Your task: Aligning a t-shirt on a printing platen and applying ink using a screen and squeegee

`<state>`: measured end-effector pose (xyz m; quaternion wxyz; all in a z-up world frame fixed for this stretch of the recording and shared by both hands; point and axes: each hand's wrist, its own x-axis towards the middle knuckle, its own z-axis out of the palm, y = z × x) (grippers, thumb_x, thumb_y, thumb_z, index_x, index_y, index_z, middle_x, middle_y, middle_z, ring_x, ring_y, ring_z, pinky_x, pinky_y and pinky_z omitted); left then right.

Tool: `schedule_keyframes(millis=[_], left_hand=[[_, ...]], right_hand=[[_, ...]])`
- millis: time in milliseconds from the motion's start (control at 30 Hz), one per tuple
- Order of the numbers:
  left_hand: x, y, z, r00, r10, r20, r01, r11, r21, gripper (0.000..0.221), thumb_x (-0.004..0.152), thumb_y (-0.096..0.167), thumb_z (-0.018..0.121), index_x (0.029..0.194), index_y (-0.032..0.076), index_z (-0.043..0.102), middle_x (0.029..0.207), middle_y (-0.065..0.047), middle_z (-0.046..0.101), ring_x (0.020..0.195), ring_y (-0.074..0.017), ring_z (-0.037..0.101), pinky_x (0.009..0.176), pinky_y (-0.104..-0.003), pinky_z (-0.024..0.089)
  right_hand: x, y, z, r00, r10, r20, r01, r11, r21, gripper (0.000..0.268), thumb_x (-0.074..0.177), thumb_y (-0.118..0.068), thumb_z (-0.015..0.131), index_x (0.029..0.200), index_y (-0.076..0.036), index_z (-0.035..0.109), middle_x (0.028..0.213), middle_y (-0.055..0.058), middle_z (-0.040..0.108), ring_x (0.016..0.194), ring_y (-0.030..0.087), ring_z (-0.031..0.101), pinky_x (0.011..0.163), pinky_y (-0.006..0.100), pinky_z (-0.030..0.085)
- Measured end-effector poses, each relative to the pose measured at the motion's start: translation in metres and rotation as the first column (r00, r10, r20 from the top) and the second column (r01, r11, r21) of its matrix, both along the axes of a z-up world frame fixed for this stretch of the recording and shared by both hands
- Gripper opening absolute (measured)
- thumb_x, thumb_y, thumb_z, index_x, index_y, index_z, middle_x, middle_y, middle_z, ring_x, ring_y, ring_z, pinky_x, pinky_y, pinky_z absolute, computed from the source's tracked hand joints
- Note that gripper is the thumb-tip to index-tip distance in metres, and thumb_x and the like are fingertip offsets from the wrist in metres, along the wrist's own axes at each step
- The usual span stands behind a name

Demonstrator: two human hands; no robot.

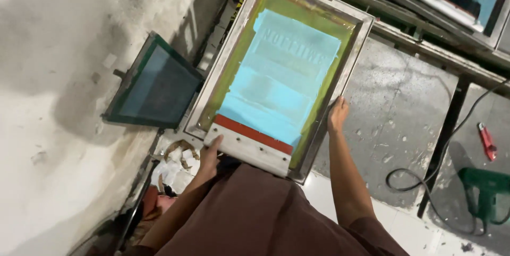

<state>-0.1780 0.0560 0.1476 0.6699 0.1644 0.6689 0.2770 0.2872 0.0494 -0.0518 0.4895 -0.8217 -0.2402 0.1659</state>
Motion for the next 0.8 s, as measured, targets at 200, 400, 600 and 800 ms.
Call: schedule_keyframes(millis=[200,400,600,800], left_hand=[[-0.042,0.014,-0.047,0.944,-0.24,-0.229,0.237,0.971,-0.041,0.109,0.072,0.063,0.092,0.141,-0.013,0.052,0.136,-0.036,0.055,0.121,-0.0459,0.062,0.084,-0.056,0.059],[-0.087,0.024,-0.091,0.849,-0.462,-0.255,0.456,0.886,-0.086,0.122,0.077,0.079,0.08,0.14,-0.021,0.048,0.137,-0.042,0.051,0.119,-0.0475,0.061,0.089,-0.057,0.058],[-0.123,0.017,-0.12,0.843,-0.494,-0.213,0.481,0.87,-0.113,0.114,0.084,0.071,0.077,0.14,-0.024,0.047,0.14,-0.045,0.047,0.134,-0.0544,0.048,0.106,-0.059,0.046],[-0.128,0.022,-0.121,0.831,-0.516,-0.208,0.506,0.856,-0.104,0.112,0.085,0.062,0.083,0.147,-0.018,0.035,0.147,-0.042,0.043,0.141,-0.0511,0.042,0.113,-0.06,0.039]], right_hand=[[-0.011,-0.002,-0.015,0.998,0.034,0.047,-0.026,0.988,-0.152,0.06,0.115,-0.04,0.034,0.091,0.006,0.064,0.089,0.035,0.064,0.09,0.056,0.061,0.08,0.06,0.044],[-0.023,0.007,0.004,0.995,0.03,0.097,-0.015,0.987,-0.159,0.054,0.116,-0.03,0.033,0.095,0.007,0.067,0.084,0.026,0.064,0.079,0.034,0.059,0.072,0.049,0.047],[-0.033,0.009,0.029,0.993,0.054,0.103,-0.033,0.981,-0.191,0.056,0.116,-0.029,0.034,0.096,0.011,0.067,0.088,0.034,0.064,0.081,0.047,0.063,0.072,0.055,0.046],[-0.032,0.013,0.042,0.994,0.062,0.086,-0.044,0.979,-0.2,0.054,0.115,-0.028,0.035,0.095,0.013,0.066,0.085,0.035,0.06,0.077,0.044,0.056,0.07,0.056,0.042]])
